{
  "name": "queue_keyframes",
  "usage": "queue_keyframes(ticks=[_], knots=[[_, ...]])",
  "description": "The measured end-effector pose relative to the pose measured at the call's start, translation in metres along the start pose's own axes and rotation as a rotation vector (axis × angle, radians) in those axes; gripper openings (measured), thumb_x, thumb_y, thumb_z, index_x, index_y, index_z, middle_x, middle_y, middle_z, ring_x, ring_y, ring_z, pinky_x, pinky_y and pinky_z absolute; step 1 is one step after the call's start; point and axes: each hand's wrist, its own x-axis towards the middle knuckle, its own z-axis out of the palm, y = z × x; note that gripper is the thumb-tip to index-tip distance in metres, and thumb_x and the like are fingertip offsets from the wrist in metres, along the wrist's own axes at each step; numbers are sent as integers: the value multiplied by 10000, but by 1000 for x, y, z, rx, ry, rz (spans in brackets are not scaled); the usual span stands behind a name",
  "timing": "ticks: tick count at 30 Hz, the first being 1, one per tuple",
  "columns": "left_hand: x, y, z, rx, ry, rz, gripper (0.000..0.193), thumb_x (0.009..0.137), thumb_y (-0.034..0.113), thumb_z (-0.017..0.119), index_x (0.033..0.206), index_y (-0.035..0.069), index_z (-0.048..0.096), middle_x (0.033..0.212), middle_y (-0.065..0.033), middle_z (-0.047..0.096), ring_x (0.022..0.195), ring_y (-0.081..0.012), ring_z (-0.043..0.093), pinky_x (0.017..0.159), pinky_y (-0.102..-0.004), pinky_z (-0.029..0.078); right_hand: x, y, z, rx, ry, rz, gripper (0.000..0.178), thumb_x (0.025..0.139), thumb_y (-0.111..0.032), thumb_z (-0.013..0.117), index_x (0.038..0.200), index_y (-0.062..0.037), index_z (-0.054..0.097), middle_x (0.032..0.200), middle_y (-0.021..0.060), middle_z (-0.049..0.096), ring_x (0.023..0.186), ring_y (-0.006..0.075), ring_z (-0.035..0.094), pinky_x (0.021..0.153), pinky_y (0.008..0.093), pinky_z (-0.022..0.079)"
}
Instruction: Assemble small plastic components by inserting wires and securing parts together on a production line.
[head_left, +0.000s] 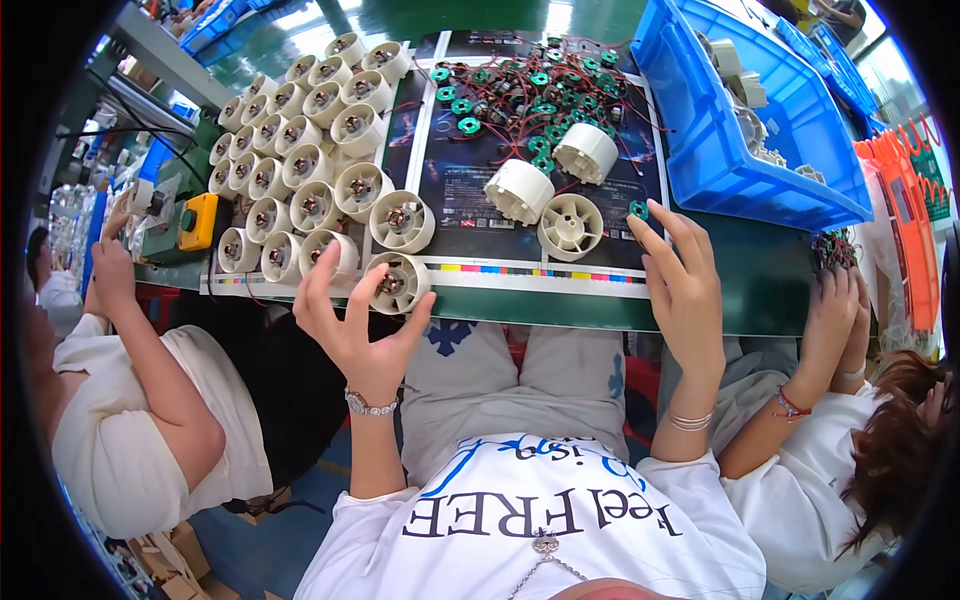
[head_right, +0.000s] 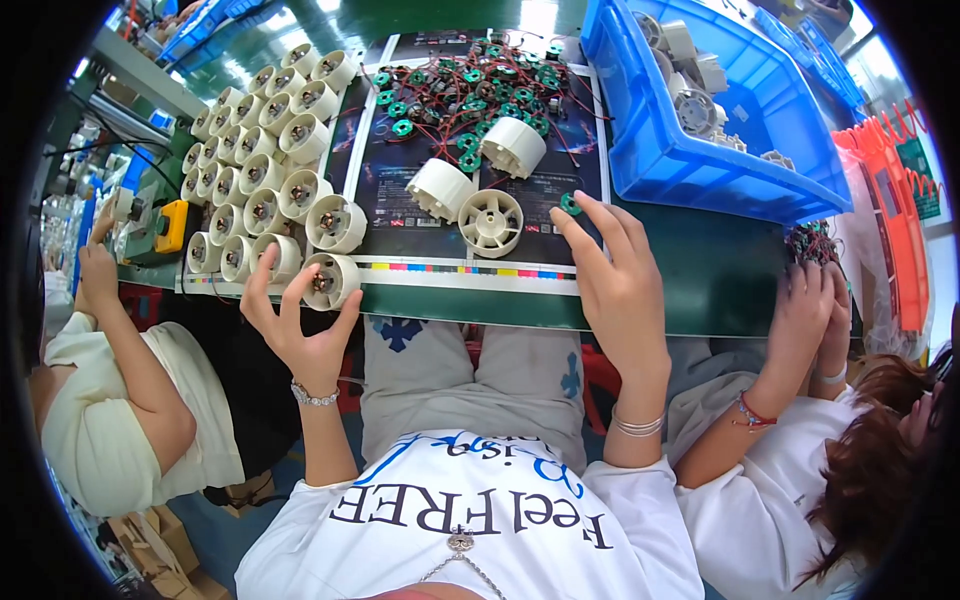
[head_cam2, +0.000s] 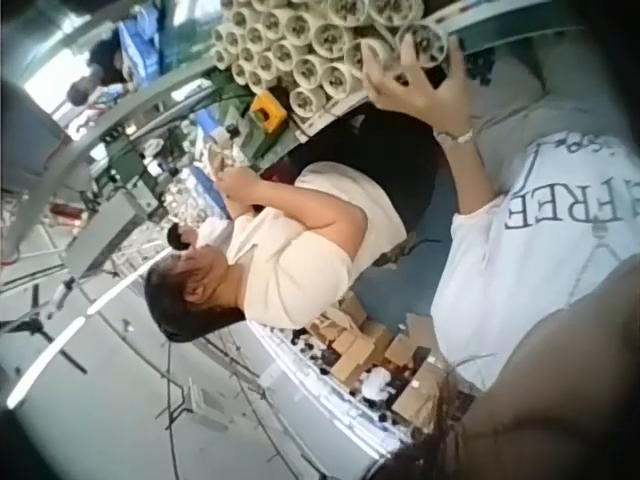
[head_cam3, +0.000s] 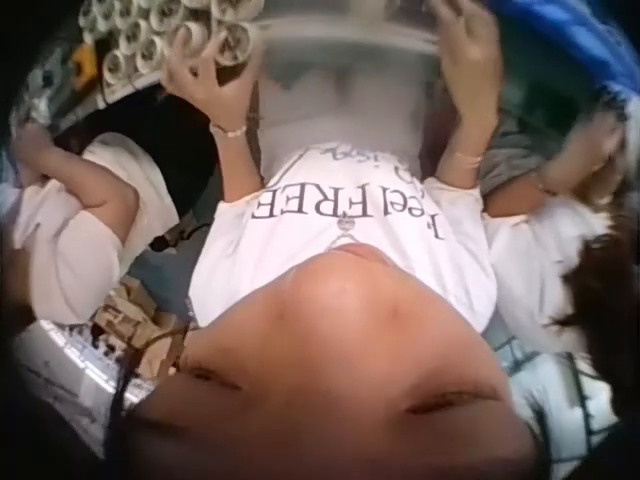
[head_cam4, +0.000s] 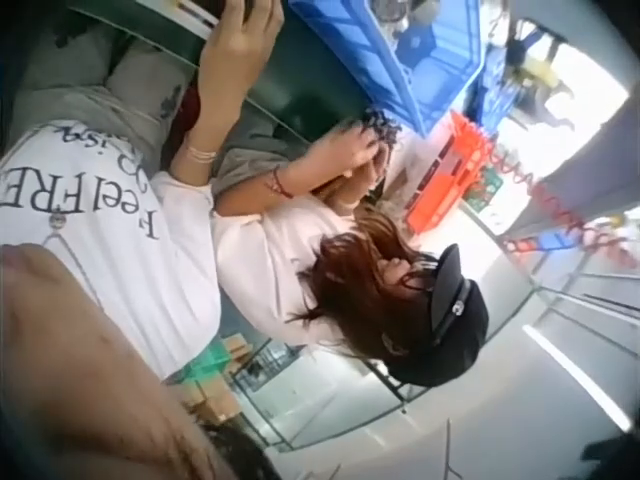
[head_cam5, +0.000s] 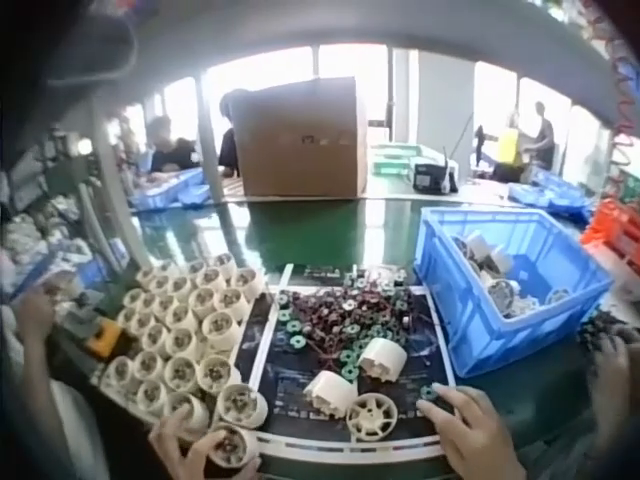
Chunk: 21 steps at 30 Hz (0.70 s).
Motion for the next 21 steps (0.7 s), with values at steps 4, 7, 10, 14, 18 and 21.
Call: queue_keyframes(ticks=[4,7,10,14,18,21], knots=[[7,-16,1,174,72,-23,499,701,251,803,1172,182,653,1459,-137,402,1346,-334,335,1081,-490,298,1,10,2,-70,-132,13,437,756,103,600,1150,-75,669,1298,89,562,1093,253,546,924,334,469],[9,-28,4,74,12,-132,487,741,271,768,1205,198,640,1531,-136,287,1415,-362,213,1120,-541,205,1,13,1,-84,-239,-29,446,770,85,589,1184,-70,647,1346,99,532,1143,265,529,960,328,443],[14,-40,2,31,3,-172,502,753,261,757,1233,203,623,1532,-137,287,1424,-367,206,1128,-547,192,-1,12,2,48,-232,88,430,783,71,584,1185,-68,648,1351,105,531,1153,266,528,968,322,432],[17,-38,2,80,3,-223,515,769,249,742,1263,203,602,1533,-137,289,1436,-370,190,1138,-548,179,-4,9,-4,289,-205,220,404,797,56,582,1179,-58,650,1349,117,535,1151,262,533,966,316,425],[13,-12,-2,260,66,-183,505,770,228,735,1253,180,594,1510,-132,330,1446,-358,190,1152,-524,175,-9,4,-15,621,-148,276,378,798,58,587,1158,-35,656,1327,132,553,1114,245,555,936,312,436],[9,21,4,14,89,-20,498,748,190,746,1224,165,601,1453,-127,410,1409,-341,279,1142,-504,216,-15,8,-13,658,-77,304,372,764,89,602,1112,-22,669,1270,119,594,1037,228,572,861,291,452]])
